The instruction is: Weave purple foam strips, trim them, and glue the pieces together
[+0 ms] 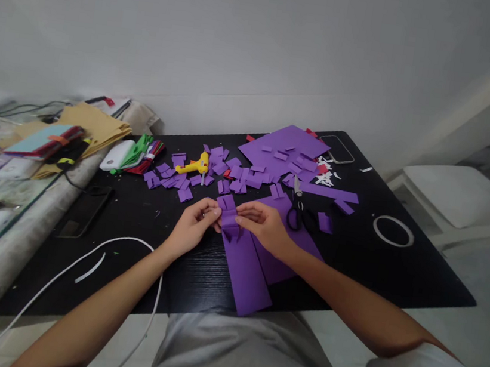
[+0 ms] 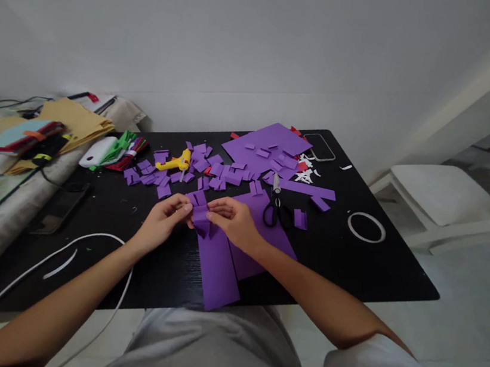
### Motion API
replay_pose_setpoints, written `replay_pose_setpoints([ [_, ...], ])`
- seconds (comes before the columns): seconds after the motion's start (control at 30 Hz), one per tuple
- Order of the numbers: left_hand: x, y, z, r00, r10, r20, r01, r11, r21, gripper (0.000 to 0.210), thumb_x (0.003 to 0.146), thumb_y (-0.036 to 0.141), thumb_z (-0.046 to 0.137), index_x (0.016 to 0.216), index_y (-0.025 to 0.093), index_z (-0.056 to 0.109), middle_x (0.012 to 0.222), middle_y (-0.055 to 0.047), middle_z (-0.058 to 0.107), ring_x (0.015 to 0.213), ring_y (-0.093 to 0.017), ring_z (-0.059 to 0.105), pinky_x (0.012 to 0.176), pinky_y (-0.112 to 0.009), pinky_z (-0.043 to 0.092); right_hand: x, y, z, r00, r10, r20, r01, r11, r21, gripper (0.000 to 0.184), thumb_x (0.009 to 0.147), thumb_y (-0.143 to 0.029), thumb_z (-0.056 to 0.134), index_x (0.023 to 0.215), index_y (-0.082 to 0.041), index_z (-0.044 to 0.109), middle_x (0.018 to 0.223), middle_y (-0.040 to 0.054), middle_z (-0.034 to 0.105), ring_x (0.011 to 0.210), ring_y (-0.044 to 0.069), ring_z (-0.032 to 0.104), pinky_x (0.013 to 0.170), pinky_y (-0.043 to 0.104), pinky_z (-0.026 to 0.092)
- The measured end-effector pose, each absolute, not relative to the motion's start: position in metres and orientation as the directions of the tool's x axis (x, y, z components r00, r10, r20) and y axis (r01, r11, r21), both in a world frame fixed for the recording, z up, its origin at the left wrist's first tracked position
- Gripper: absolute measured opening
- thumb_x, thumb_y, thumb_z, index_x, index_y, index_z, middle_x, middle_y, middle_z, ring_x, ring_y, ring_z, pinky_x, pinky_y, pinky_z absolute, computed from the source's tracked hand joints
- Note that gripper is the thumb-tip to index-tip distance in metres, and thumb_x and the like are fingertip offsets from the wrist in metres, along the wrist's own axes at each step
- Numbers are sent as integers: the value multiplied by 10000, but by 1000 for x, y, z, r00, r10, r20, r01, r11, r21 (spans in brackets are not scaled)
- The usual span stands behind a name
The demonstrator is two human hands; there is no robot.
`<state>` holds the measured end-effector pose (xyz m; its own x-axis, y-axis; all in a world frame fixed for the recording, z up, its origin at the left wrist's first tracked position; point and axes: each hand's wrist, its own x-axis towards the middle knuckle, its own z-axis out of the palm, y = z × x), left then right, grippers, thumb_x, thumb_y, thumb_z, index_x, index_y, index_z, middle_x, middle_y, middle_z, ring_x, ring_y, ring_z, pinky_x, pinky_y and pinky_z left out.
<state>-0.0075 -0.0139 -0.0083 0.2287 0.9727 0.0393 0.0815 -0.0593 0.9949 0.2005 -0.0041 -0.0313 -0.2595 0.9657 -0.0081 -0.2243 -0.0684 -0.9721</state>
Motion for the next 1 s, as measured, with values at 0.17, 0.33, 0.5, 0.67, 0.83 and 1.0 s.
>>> replay_pose_setpoints([
  [0.17,-6,-15,-10,246,967,66,89,-90,992,407,871,557,744,898,164,640,689,-7,710,637,-153,698,673,-283,587,201,-3,-30,-232,973,4,-200,-44,-979,241,686,-291,864,873,-205,740,854,18,775,833,180,740,892,355,583],
  [0.33,-4,-19,-11,268,961,71,86,-97,992,382,884,527,745,913,159,651,728,-30,743,674,-163,722,699,-292,598,201,-3,-29,-195,981,-21,-174,-56,-983,216,676,-297,854,822,-203,726,811,12,758,797,173,718,846,344,569],
  [0.5,-4,-19,-13,277,960,49,82,-74,994,346,798,452,846,818,162,659,684,-9,718,645,-148,688,679,-271,570,201,-6,-22,-195,979,-60,-206,-101,-973,206,637,-268,860,784,-202,731,773,-6,736,766,154,680,816,314,538],
  [0.67,-8,-16,-10,295,953,72,128,-114,985,248,807,394,839,836,163,753,679,2,669,615,-125,601,611,-252,499,202,-7,-13,-386,909,-159,-361,-307,-881,230,706,-376,847,765,-188,729,746,-16,690,700,126,616,707,269,486],
  [0.83,-10,-13,-13,335,923,188,96,-232,968,164,769,338,871,789,189,803,902,-55,703,775,-165,646,688,-292,536,203,-8,-10,-623,734,-270,-301,-543,-784,338,687,-427,899,815,-170,721,818,31,740,768,169,690,745,287,498],
  [1.0,-10,-12,-17,365,903,226,45,-260,965,147,743,228,869,884,211,828,952,-60,718,842,-177,686,739,-291,563,202,-8,-13,-724,640,-257,-247,-588,-770,358,659,-375,922,871,-142,752,779,29,721,729,170,684,732,301,518],
])
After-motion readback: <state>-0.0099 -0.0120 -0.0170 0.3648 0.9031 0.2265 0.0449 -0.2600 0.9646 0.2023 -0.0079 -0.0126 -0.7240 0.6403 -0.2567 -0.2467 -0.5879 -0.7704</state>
